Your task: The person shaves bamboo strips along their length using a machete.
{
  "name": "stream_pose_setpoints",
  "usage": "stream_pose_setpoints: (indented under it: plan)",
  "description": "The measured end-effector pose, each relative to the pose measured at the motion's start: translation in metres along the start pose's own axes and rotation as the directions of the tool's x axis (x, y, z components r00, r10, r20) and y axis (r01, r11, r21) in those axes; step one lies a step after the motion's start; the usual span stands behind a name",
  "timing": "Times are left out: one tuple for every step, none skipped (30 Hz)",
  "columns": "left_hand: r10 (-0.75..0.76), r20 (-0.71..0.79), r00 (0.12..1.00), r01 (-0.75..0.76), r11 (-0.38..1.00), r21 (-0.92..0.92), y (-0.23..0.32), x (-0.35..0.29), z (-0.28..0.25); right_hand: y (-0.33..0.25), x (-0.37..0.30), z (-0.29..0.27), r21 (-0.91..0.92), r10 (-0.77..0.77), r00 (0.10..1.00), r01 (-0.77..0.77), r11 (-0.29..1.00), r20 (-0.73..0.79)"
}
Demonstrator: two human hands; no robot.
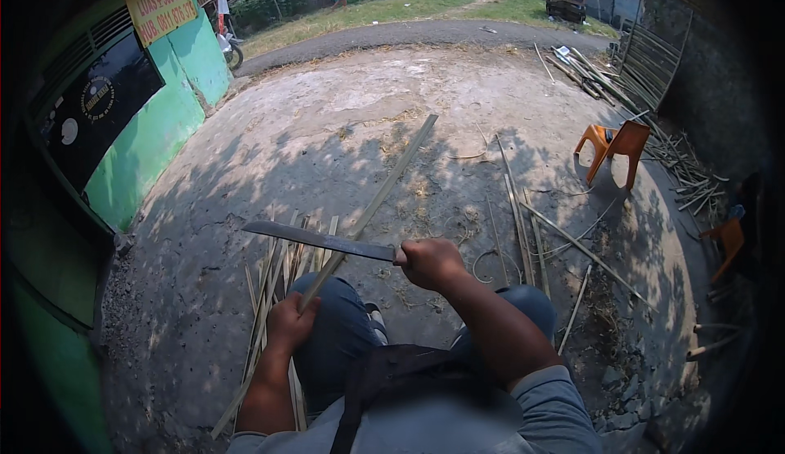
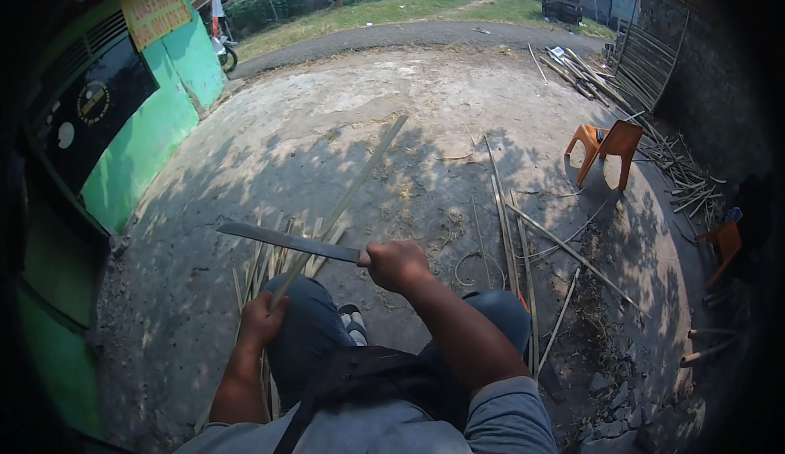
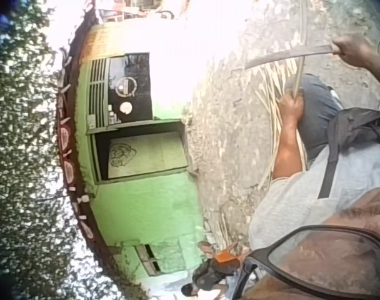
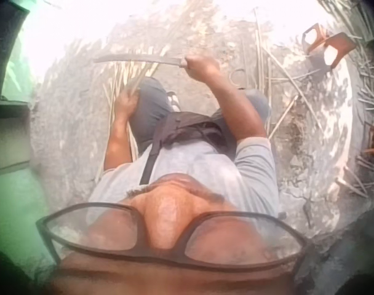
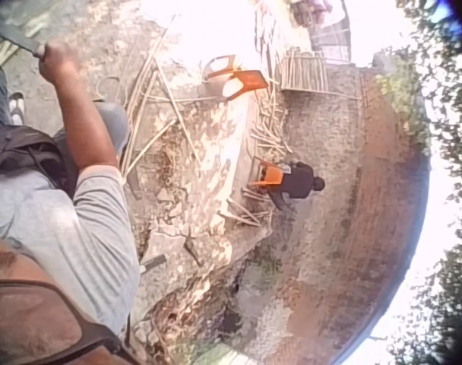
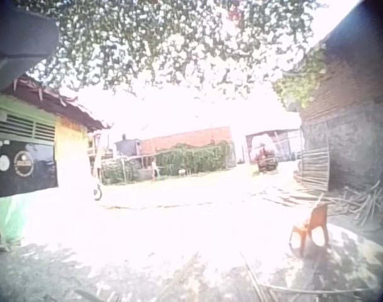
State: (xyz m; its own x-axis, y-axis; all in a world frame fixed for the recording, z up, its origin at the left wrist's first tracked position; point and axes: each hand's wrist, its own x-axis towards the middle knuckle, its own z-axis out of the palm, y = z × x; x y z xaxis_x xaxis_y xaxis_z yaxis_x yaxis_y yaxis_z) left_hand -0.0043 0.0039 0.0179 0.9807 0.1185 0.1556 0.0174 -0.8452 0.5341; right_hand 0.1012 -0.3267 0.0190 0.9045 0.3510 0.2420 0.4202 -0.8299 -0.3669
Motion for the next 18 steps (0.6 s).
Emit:
stream_pose_setpoints:
  plan:
    - [0.008,0.0,1.0,-0.008,1.0,0.004,0.0,0.0,0.0,-0.003,-0.001,0.001,0.003,0.0,1.0,0.0,1.0,0.006]
    - [0.013,-0.007,1.0,-0.012,1.0,0.011,-0.001,-0.003,-0.002,-0.007,0.001,0.002,-0.024,-0.034,0.999,0.034,0.999,0.028]
    - [0.011,-0.006,1.0,-0.011,1.0,0.012,-0.002,-0.003,-0.002,-0.008,0.002,0.001,-0.054,-0.059,0.997,0.062,0.997,0.047]
    - [0.034,-0.016,0.999,-0.034,0.999,0.008,-0.002,-0.003,-0.001,-0.002,0.005,0.002,-0.076,-0.065,0.998,0.064,0.995,-0.006]
    - [0.057,-0.028,0.998,-0.057,0.998,0.005,-0.003,-0.004,0.0,0.005,0.007,0.004,-0.074,-0.066,0.998,0.065,0.995,-0.006]
    - [0.057,-0.027,0.998,-0.057,0.998,0.007,-0.002,-0.004,0.0,0.014,0.01,0.008,-0.004,0.016,0.997,-0.017,1.0,-0.081]
    - [0.046,-0.011,0.999,-0.046,0.999,0.011,0.001,-0.004,-0.002,0.021,0.012,0.006,0.071,0.102,0.983,-0.092,0.993,-0.15]
    - [0.036,0.005,0.999,-0.036,0.999,0.016,0.003,-0.004,-0.003,0.029,0.014,0.003,0.108,0.151,0.977,-0.135,0.985,-0.151]
    - [0.038,0.006,0.999,-0.038,0.999,0.016,0.004,-0.003,-0.005,0.032,0.013,0.001,0.108,0.153,0.977,-0.137,0.985,-0.152]
    - [0.032,0.025,0.999,-0.033,0.998,0.046,0.005,-0.002,-0.005,0.035,0.013,0.0,0.13,0.175,0.971,-0.156,0.979,-0.159]
    - [0.027,0.044,0.999,-0.03,0.997,0.075,0.006,-0.001,-0.006,0.037,0.012,0.0,0.151,0.199,0.966,-0.175,0.973,-0.167]
    - [0.03,0.048,0.998,-0.034,0.997,0.073,0.006,0.0,-0.006,0.037,0.009,0.002,0.15,0.204,0.964,-0.18,0.972,-0.167]
    - [0.024,0.049,0.998,-0.027,0.997,0.075,0.006,-0.001,-0.007,0.029,0.006,-0.001,0.125,0.161,0.973,-0.141,0.982,-0.165]
    - [0.017,0.051,0.999,-0.021,0.997,0.076,0.006,-0.001,-0.007,0.021,0.005,-0.001,0.1,0.117,0.98,-0.102,0.99,-0.162]
    - [0.015,0.055,0.998,-0.019,0.997,0.074,0.005,-0.001,-0.006,0.016,0.003,0.002,0.099,0.12,0.98,-0.105,0.99,-0.159]
    - [0.014,0.051,0.999,-0.017,0.998,0.067,0.003,0.001,-0.006,0.01,0.001,0.007,0.04,0.029,0.991,-0.024,0.999,-0.133]
    - [0.011,0.046,0.999,-0.014,0.998,0.061,0.002,0.001,-0.005,0.004,-0.001,0.01,-0.015,-0.061,0.993,0.06,0.998,-0.101]
    - [0.008,0.045,0.999,-0.011,0.998,0.063,-0.002,0.001,-0.004,-0.005,-0.001,0.01,-0.03,-0.078,0.994,0.076,0.997,-0.075]
